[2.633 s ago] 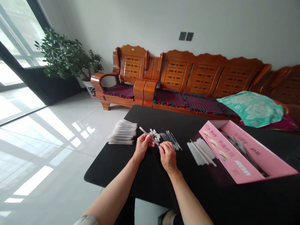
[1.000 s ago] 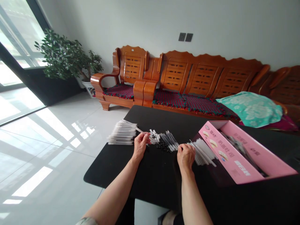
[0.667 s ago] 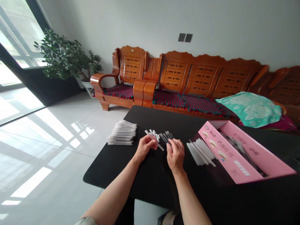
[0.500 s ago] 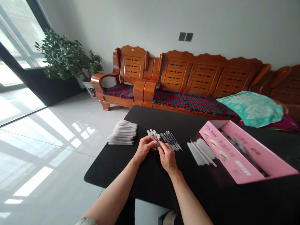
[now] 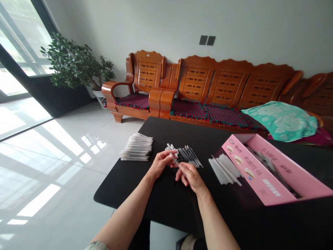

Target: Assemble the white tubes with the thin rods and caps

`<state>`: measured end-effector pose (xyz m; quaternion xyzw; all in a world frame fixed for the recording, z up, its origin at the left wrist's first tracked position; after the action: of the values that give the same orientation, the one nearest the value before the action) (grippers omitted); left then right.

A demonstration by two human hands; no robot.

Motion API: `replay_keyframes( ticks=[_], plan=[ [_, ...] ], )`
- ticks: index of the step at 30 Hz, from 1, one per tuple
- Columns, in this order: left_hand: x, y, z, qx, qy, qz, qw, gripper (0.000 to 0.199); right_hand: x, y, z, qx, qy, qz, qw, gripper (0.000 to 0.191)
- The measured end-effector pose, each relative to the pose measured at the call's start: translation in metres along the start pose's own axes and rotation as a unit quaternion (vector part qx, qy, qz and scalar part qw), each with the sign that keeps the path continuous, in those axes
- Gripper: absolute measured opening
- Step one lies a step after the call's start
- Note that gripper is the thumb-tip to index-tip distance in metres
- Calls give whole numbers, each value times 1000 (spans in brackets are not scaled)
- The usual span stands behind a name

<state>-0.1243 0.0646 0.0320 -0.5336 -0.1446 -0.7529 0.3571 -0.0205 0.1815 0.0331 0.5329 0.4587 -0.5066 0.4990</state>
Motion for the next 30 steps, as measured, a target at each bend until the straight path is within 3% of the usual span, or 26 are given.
replay_keyframes(
  ticks=[3,6,10,13,14,16,18,20,22,25,28,30],
  plan=[
    [-1,-1,-2,26,-3,1,1000,33,-1,0,-3,25,27,-24,999,42],
    [-2,-1,-4,59,2,-3,998,31,-6,-1,-3,73,146,-98,982,39],
    [-6,-2,-8,91,12,-3,996,32,-9,-1,4,143,367,-175,902,36],
    [-8,-2,-10,107,20,-5,994,33,-7,-2,9,172,428,-198,865,35],
    [-7,-2,-11,108,21,-4,994,33,-6,-3,9,170,415,-194,872,35],
    [-6,-2,-11,100,20,-1,995,33,-3,-4,8,145,335,-156,918,39],
    [-5,-2,-9,75,21,-2,997,32,0,-4,5,90,197,-91,972,45],
    [-3,-1,-5,45,27,-9,999,33,2,-3,3,26,63,-32,997,49],
    [-3,-1,-2,24,34,-20,999,33,2,0,1,-24,-19,2,1000,50],
    [-3,-1,0,16,32,-26,999,32,2,4,0,-58,-63,25,996,48],
    [-4,-1,-2,41,17,-15,999,32,0,2,-1,-13,-7,-7,1000,44],
    [-5,-2,-5,67,12,-9,998,33,-4,0,1,48,108,-69,991,42]
  ],
)
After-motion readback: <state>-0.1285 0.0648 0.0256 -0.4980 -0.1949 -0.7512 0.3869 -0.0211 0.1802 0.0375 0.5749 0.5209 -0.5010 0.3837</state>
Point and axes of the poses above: each hand's wrist, its own y-axis away from the middle knuckle, its own z-axis out of the palm, x = y × z, the point moved 3 cm from there along -y, towards the middle knuckle, and after that the axes turned 1 degree about -x, right-handed, at the moved point
